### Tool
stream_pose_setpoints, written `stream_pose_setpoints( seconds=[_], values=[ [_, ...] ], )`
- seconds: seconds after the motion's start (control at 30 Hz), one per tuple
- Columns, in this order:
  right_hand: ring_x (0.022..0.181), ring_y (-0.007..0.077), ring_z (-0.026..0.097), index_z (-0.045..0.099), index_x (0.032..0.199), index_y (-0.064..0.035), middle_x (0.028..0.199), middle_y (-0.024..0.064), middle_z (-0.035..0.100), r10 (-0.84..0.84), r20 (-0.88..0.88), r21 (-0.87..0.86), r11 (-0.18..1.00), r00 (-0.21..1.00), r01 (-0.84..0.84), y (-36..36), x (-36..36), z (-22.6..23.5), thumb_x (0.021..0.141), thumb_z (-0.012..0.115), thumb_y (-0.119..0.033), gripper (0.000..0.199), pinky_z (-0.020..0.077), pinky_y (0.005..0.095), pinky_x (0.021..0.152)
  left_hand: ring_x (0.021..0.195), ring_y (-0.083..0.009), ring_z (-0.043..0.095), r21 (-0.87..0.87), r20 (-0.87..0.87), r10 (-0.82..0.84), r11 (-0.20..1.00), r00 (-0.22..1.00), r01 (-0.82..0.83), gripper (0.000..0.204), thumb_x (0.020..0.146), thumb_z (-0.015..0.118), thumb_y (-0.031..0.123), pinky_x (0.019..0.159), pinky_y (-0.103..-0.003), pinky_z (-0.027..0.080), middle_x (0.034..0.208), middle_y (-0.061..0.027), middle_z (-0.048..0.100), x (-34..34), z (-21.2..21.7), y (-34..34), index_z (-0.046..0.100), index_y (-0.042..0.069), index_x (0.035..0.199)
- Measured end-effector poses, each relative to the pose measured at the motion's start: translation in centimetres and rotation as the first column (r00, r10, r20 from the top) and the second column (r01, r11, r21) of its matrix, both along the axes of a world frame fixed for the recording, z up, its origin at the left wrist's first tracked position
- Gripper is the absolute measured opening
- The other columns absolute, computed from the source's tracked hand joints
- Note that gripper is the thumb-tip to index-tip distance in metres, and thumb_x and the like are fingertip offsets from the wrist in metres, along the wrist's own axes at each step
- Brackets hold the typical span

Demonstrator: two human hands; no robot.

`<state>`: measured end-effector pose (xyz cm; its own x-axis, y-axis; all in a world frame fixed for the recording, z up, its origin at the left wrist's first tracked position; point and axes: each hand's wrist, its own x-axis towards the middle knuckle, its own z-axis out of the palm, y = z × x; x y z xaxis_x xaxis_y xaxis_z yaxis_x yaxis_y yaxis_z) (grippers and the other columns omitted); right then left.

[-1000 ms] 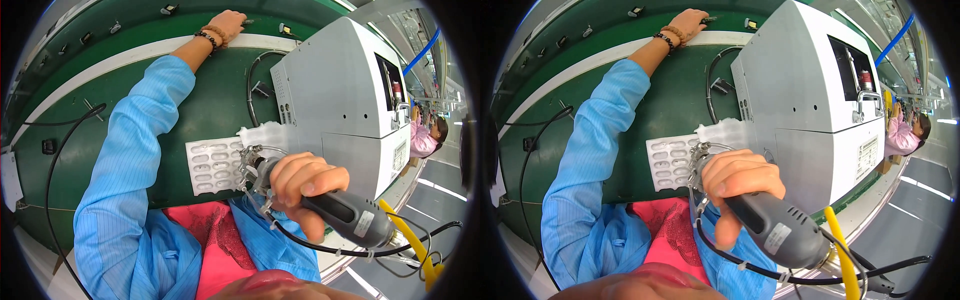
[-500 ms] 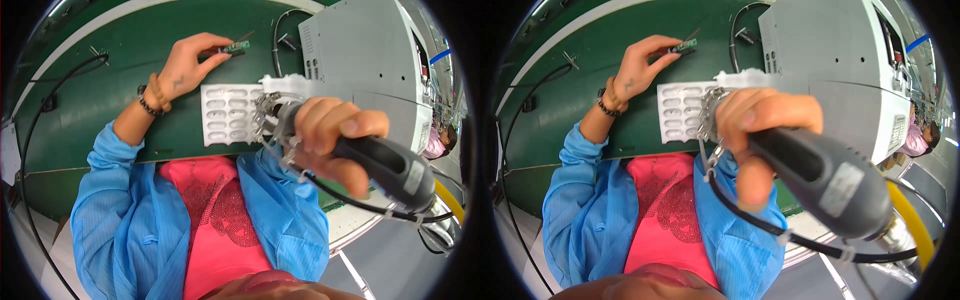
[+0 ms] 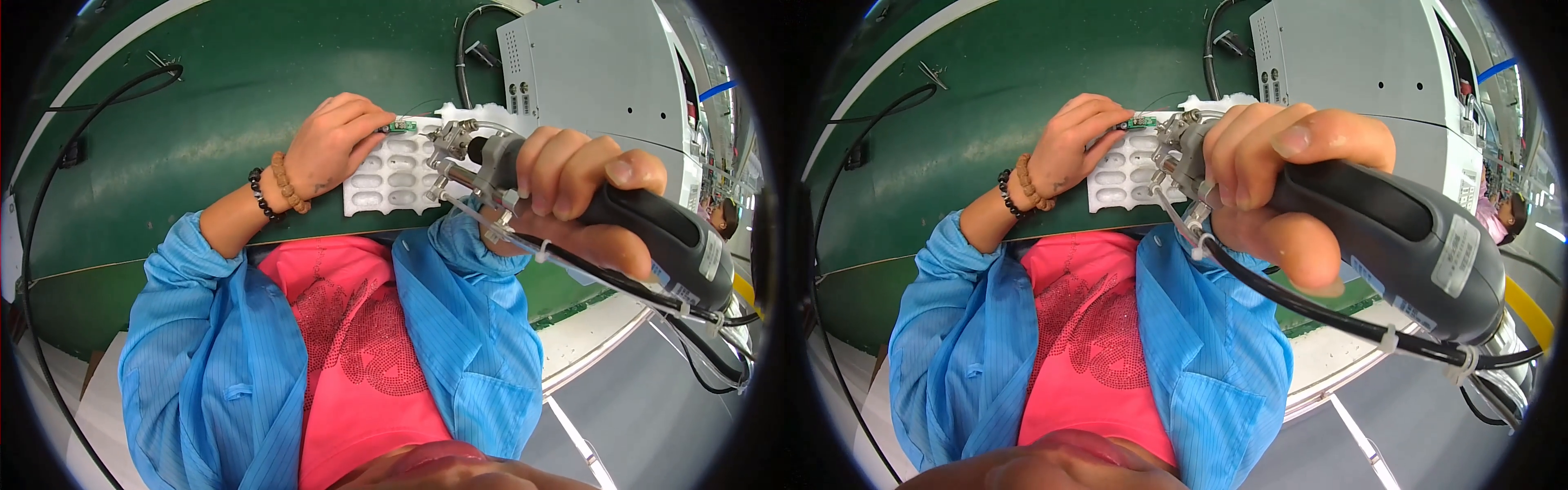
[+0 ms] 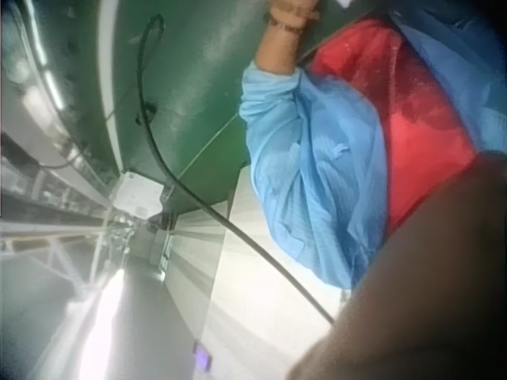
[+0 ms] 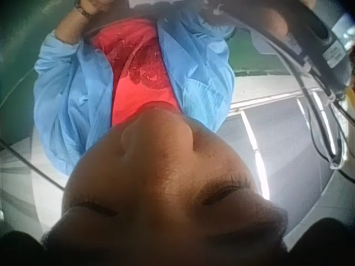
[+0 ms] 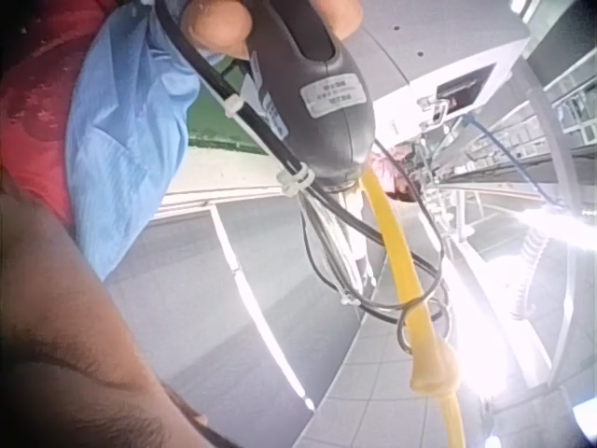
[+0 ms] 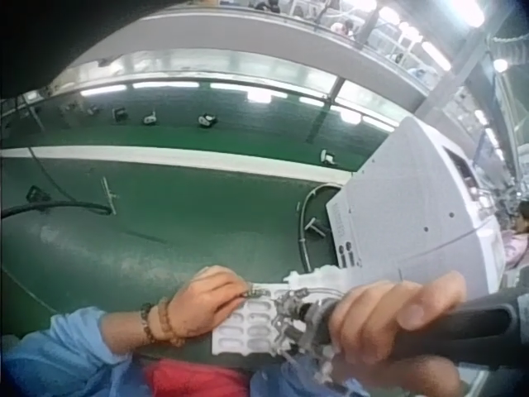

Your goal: The person welds wires onto small green circuit boards using a handheld soldering iron, working on the boards as they rest on a white plastic tray.

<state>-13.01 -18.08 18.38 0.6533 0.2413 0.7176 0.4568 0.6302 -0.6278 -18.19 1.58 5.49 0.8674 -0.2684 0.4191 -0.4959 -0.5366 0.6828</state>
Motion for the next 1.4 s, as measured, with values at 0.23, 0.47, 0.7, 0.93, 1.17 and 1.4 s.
stream_pose_setpoints(
  seconds=[0.23,0.47,0.7,0.93,1.17,1.4],
  values=[
    [0.051,0.0138,0.045,0.045,0.111,-0.001,0.068,0.004,0.048,0.148,0.025,-0.105,0.984,0.989,-0.145,1.3,1.1,-0.1,0.086,0.057,-0.06,0.065,0.0388,0.0285,0.046,0.092,-0.0291,0.062,-0.211,-0.12,0.082,0.972,0.989,-0.106,0.025,0.075,0.073,0.006,0.081,-0.037,0.05,0.095,-0.0107,0.066,0.0,-1.0,-0.3,0.064,0.002,0.099],
    [0.05,0.0135,0.046,0.045,0.111,-0.0016,0.068,0.0038,0.048,0.091,0.019,-0.132,0.987,0.996,-0.087,2.8,1.4,-1.0,0.085,0.055,-0.062,0.066,0.0384,0.0285,0.045,0.095,-0.0292,0.063,-0.196,-0.094,0.07,0.977,0.993,-0.087,0.026,0.072,0.075,0.005,0.083,-0.037,0.051,0.095,-0.0109,0.067,0.1,-1.0,0.0,0.066,0.002,0.096],
    [0.05,0.0128,0.046,0.045,0.111,-0.0027,0.067,0.0035,0.048,0.111,0.032,-0.146,0.984,0.993,-0.105,3.8,1.5,-1.9,0.086,0.055,-0.06,0.064,0.038,0.0279,0.044,0.094,-0.0289,0.064,-0.162,-0.052,0.089,0.982,0.995,-0.097,0.027,0.071,0.076,0.005,0.082,-0.036,0.052,0.094,-0.0109,0.068,-0.2,-1.4,0.8,0.067,0.001,0.096],
    [0.048,0.0123,0.045,0.045,0.105,-0.0053,0.064,0.0011,0.047,0.125,-0.021,-0.264,0.956,0.992,-0.126,4.0,1.3,-0.6,0.087,0.06,-0.052,0.053,0.0373,0.0285,0.045,0.093,-0.0286,0.064,-0.197,-0.043,0.058,0.978,0.997,-0.065,0.028,0.07,0.076,0.004,0.081,-0.036,0.052,0.093,-0.0104,0.068,0.1,-1.4,0.3,0.067,0.001,0.096],
    [0.052,0.0147,0.046,0.044,0.103,-0.0041,0.065,0.0041,0.05,0.05,-0.109,-0.241,0.967,0.993,-0.075,4.4,0.5,-0.3,0.08,0.073,-0.044,0.054,0.0402,0.0311,0.049,0.094,-0.0282,0.064,-0.211,-0.08,0.028,0.977,0.996,-0.045,0.027,0.07,0.076,0.005,0.081,-0.035,0.053,0.093,-0.0104,0.068,0.1,-1.1,0.3,0.067,0.001,0.096],
    [0.052,0.0138,0.049,0.044,0.111,-0.0049,0.069,0.0025,0.05,0.101,0.032,0.014,0.995,0.994,-0.101,0.4,0.2,1.4,0.083,0.062,-0.058,0.063,0.0395,0.0259,0.044,0.094,-0.0273,0.064,-0.179,-0.099,0.1,0.977,0.99,-0.117,0.025,0.072,0.076,0.005,0.081,-0.035,0.053,0.095,-0.0103,0.069,-0.5,-2.0,0.9,0.068,0.002,0.095]
  ],
)
